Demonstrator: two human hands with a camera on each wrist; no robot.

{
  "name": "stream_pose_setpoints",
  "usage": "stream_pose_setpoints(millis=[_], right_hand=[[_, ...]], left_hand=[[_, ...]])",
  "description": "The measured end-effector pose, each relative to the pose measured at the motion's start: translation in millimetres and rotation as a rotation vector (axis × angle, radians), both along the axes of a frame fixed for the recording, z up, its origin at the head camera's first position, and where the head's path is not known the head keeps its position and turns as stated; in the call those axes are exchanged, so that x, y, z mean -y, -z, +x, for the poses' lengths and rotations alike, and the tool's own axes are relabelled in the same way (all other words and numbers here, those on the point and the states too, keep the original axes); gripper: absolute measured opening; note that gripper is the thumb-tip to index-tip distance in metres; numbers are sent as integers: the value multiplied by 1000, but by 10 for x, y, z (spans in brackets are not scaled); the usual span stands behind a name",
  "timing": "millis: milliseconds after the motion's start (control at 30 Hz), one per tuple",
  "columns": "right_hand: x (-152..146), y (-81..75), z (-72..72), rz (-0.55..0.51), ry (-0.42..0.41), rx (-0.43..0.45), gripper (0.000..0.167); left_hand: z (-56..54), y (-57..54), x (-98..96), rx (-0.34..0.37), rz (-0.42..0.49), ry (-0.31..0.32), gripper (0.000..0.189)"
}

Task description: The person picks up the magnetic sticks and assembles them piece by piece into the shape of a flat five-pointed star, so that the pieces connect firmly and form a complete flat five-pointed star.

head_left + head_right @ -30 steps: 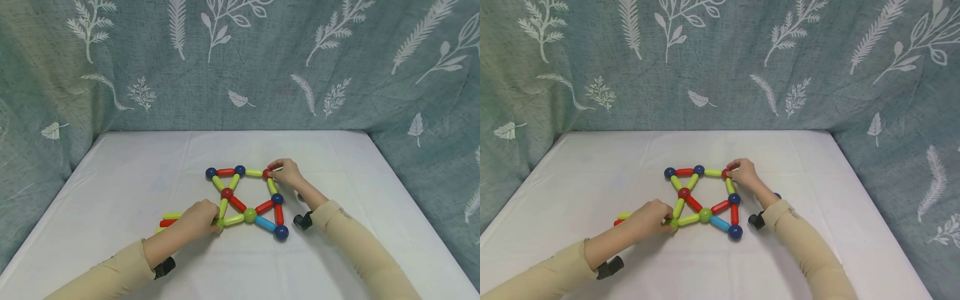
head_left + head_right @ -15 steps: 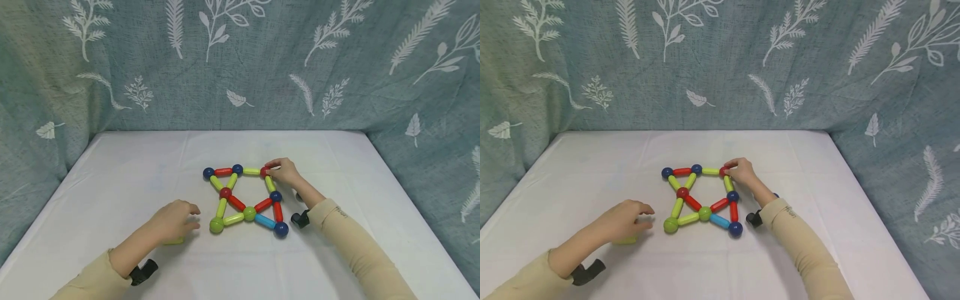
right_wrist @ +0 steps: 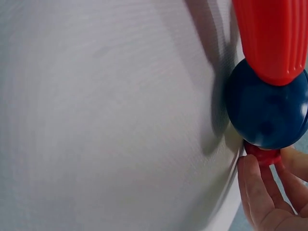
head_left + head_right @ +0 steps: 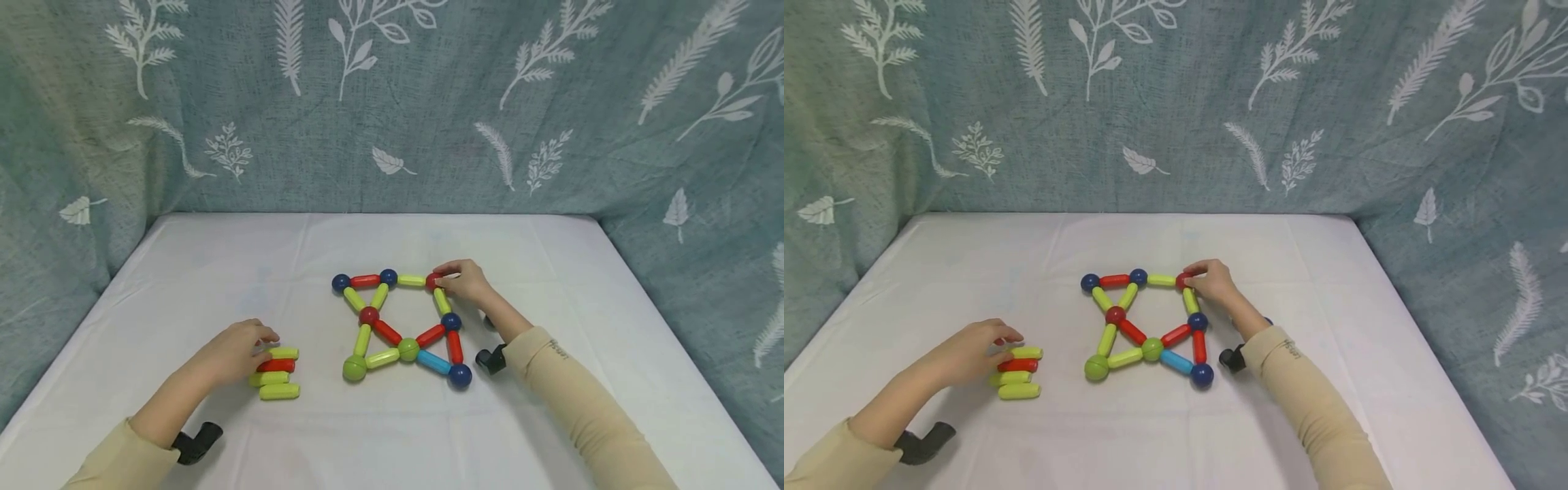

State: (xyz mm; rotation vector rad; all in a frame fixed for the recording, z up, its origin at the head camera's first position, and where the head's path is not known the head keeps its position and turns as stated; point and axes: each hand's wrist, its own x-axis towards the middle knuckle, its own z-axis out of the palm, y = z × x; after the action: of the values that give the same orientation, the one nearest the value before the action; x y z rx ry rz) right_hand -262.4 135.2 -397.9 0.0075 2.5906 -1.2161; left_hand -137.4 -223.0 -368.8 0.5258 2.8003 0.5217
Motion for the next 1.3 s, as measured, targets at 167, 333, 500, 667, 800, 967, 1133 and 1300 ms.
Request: stream_pose_setpoints(millis=[167,333,500,667,800,967,1133,1300], right_hand=[[19,10,24,-1,-4,-11,28],[30,5,35,-10,5,-10,28],[22,2,38,-14,4,-14,28],[12,6,24,-2,-5,-16,28],[-3,0,19,12,-5,-13,28],[-3,-10,10,20,-9,-8,28],[2,-11,2,26,-3,-4,28],[6,14,-3,14,3,-8,28]], left_hand=[[-50,67,41,46,59,16,15],[-86,84,44,59,76,10,10],[-176,11,-13,62,85,-1,8],[-388,-83,-188,11,102,32,10],[-635,-142,-438,-22,117,22,13],[-967,-180,-836,14,175,-120,19],[-1247,-130,-1217,55,248,-268,22],[-1420,-53,-1471,78,271,-321,22]])
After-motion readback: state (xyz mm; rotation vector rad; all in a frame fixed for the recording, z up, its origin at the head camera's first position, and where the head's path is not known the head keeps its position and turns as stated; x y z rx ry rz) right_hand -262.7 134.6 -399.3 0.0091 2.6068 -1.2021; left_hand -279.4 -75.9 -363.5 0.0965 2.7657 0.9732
